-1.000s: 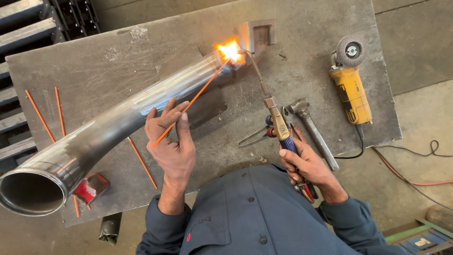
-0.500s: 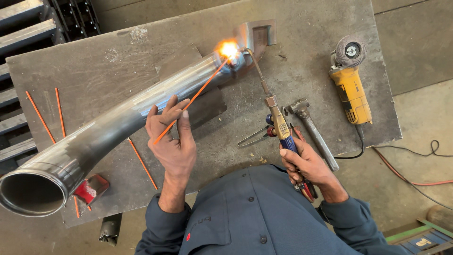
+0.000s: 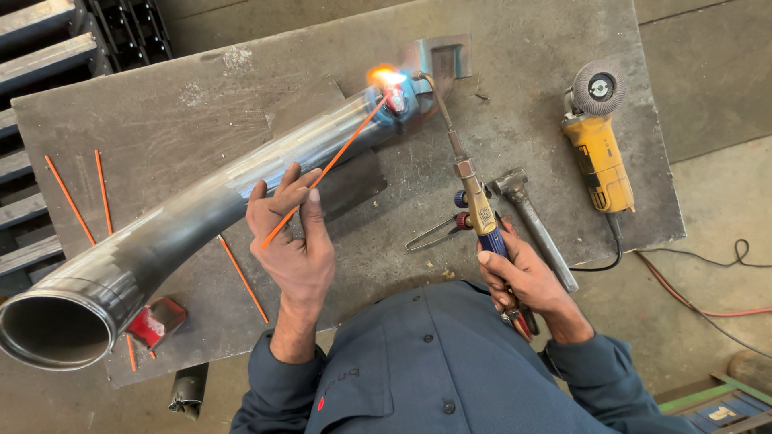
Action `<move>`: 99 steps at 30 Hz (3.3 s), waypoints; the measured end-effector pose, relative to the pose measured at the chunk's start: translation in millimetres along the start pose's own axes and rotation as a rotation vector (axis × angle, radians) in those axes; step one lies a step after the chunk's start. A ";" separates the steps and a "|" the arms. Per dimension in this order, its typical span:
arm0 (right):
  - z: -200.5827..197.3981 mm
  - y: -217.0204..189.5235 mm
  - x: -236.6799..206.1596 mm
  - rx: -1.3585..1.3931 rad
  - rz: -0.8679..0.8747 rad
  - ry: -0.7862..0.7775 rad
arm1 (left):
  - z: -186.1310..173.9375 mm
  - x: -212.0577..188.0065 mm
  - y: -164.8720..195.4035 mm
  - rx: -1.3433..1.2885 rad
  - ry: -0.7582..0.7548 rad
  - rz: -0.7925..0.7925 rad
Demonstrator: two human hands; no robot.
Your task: The person holds a curved metal pipe steady on a steel workbench with one hand while heating the pipe's joint with a gas torch in the other hand, feeding an orange filler rod into the flame-welded seam. At the end they set the torch down and reach for the angle grinder.
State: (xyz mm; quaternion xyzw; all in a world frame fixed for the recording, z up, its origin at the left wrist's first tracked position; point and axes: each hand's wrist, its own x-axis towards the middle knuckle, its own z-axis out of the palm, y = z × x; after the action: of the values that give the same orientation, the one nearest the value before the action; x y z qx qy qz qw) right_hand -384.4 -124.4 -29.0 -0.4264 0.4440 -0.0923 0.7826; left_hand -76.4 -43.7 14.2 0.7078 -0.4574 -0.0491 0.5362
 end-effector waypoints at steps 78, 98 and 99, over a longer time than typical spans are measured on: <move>3.1 8.0 -24.6 0.097 -0.130 0.032 | -55.9 -32.3 43.0 -0.167 0.169 -0.045; 66.9 32.0 -71.6 0.020 -0.382 0.506 | -236.1 -153.3 -68.3 0.896 -0.507 -0.393; 69.4 35.7 -71.8 -0.016 -0.380 0.564 | -241.9 -153.9 -69.5 0.926 -0.393 -0.343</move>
State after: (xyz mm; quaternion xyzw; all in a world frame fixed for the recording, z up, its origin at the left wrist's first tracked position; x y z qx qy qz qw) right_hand -381.4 -24.1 5.2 -0.4655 0.5561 -0.3473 0.5945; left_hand 11.6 237.3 -4.8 0.9125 -0.4006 -0.0606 0.0563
